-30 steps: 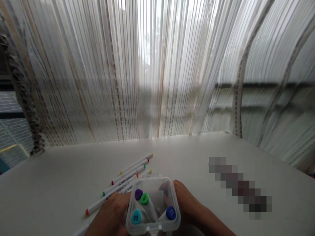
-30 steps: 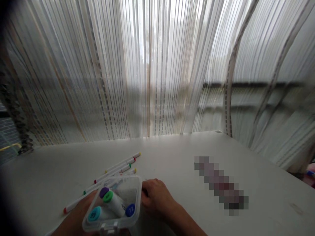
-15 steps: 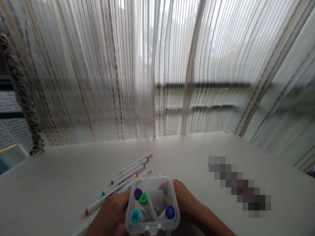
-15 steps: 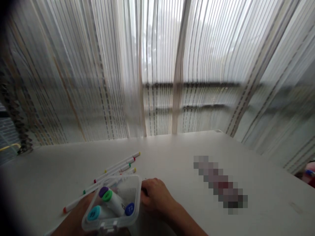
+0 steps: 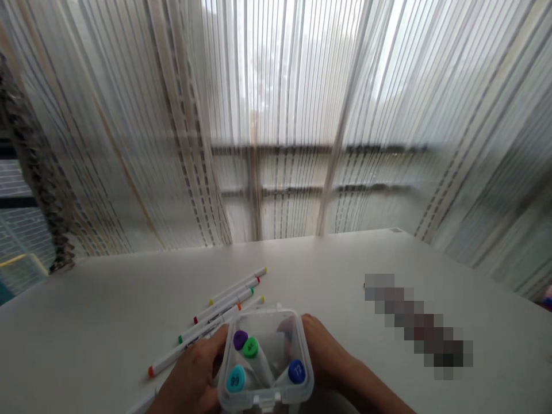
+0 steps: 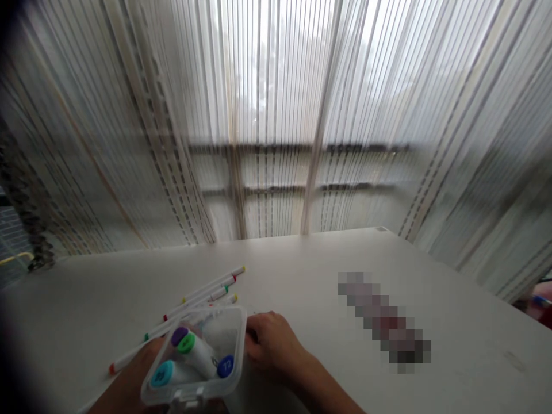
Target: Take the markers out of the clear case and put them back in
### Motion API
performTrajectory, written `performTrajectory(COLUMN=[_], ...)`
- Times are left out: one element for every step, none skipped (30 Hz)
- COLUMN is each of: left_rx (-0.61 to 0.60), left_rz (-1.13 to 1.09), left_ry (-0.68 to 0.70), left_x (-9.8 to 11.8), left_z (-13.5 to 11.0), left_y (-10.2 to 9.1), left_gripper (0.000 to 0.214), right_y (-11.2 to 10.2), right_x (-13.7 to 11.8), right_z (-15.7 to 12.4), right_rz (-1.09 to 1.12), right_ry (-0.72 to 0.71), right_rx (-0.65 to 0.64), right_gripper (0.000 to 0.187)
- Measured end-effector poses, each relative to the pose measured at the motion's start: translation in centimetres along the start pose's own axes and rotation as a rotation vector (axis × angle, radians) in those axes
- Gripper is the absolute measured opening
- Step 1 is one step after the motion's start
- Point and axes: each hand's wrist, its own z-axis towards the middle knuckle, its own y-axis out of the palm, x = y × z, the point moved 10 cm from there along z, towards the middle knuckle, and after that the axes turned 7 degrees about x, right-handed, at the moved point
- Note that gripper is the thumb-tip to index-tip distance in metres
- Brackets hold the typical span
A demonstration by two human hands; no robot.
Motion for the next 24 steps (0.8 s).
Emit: performTrajectory(left_rx=[-0.002, -0.005, -0.009, -0.018, -0.036, -0.059, -0.084, -0.106, -0.122, -0.129, -0.129, -0.125, -0.12, -0.114, -0.11, -0.108, -0.103, -0.101, -0.098, -0.095, -0.09, -0.085, -0.079, -0.072], left_rz=[-0.006, -0.013, -0.021, -0.031, -0.043, -0.057, -0.069, -0.079, -0.085, -0.088, -0.088, -0.087, -0.084, -0.08, -0.076, -0.075, -0.075, -0.075, -0.076, -0.074, -0.069, -0.061, -0.054, -0.048], left_ry=[0.002, 0.003, 0.005, 0.009, 0.013, 0.016, 0.018, 0.02, 0.022, 0.024, 0.028, 0.032, 0.033, 0.031, 0.026, 0.024, 0.024, 0.028, 0.032, 0.036, 0.04, 0.042, 0.042, 0.043], left_x=[0.1, 0.1, 0.2, 0.4, 0.5, 0.6, 0.6, 0.7, 0.6, 0.6, 0.6, 0.5, 0.5, 0.4, 0.3, 0.3, 0.3, 0.4, 0.5, 0.6, 0.6, 0.6, 0.5, 0.5], left_z=[0.0, 0.0, 0.1, 0.1, 0.1, 0.1, 0.1, 0.1, 0.1, 0.2, 0.2, 0.2, 0.2, 0.2, 0.2, 0.2, 0.2, 0.1, 0.1, 0.1, 0.1, 0.1, 0.1, 0.1], left_y=[0.0, 0.1, 0.2, 0.3, 0.4, 0.7, 0.9, 1.1, 1.3, 1.4, 1.4, 1.4, 1.3, 1.3, 1.2, 1.2, 1.1, 1.1, 1.1, 1.0, 1.0, 1.0, 1.0, 0.9], left_gripper=[0.022, 0.022, 0.022, 0.021, 0.02, 0.018, 0.018, 0.017, 0.017, 0.018, 0.018, 0.018, 0.017, 0.017, 0.016, 0.016, 0.017, 0.018, 0.019, 0.021, 0.023, 0.024, 0.025, 0.026], right_y=[0.0, 0.0, 0.0, 0.0, -0.1, -0.1, -0.1, 0.0, 0.0, 0.0, 0.0, 0.0, 0.0, -0.1, -0.1, -0.1, -0.1, -0.1, 0.0, 0.1, 0.1, 0.2, 0.2, 0.2], right_x=[0.0, 0.0, -0.1, -0.1, -0.1, -0.1, -0.1, -0.1, 0.0, 0.0, 0.0, 0.0, -0.1, -0.1, -0.1, -0.1, -0.1, -0.1, -0.1, 0.0, 0.0, 0.1, 0.1, 0.2], right_z=[0.0, 0.0, 0.0, 0.0, 0.0, 0.0, 0.0, 0.0, 0.0, 0.0, 0.0, 0.1, 0.1, 0.1, 0.1, 0.1, 0.1, 0.1, 0.1, 0.1, 0.1, 0.1, 0.1, 0.1], right_rz=[-0.002, -0.005, -0.007, -0.009, -0.008, -0.007, -0.006, -0.007, -0.009, -0.012, -0.014, -0.014, -0.013, -0.011, -0.01, -0.008, -0.005, -0.001, 0.001, 0.002, -0.002, -0.008, -0.015, -0.02], right_ry=[0.0, -0.001, -0.003, -0.005, -0.006, -0.006, -0.005, -0.003, 0.0, 0.003, 0.005, 0.005, 0.005, 0.005, 0.005, 0.005, 0.005, 0.005, 0.004, 0.004, 0.004, 0.005, 0.006, 0.006], right_rx=[-0.001, 0.0, 0.001, 0.004, 0.007, 0.009, 0.01, 0.008, 0.005, 0.001, -0.002, -0.004, -0.004, -0.005, -0.004, -0.003, -0.002, -0.003, -0.004, -0.005, -0.006, -0.008, -0.009, -0.01], right_gripper=[0.021, 0.021, 0.021, 0.021, 0.021, 0.02, 0.02, 0.021, 0.021, 0.021, 0.021, 0.021, 0.021, 0.021, 0.021, 0.021, 0.021, 0.021, 0.021, 0.021, 0.021, 0.021, 0.021, 0.021])
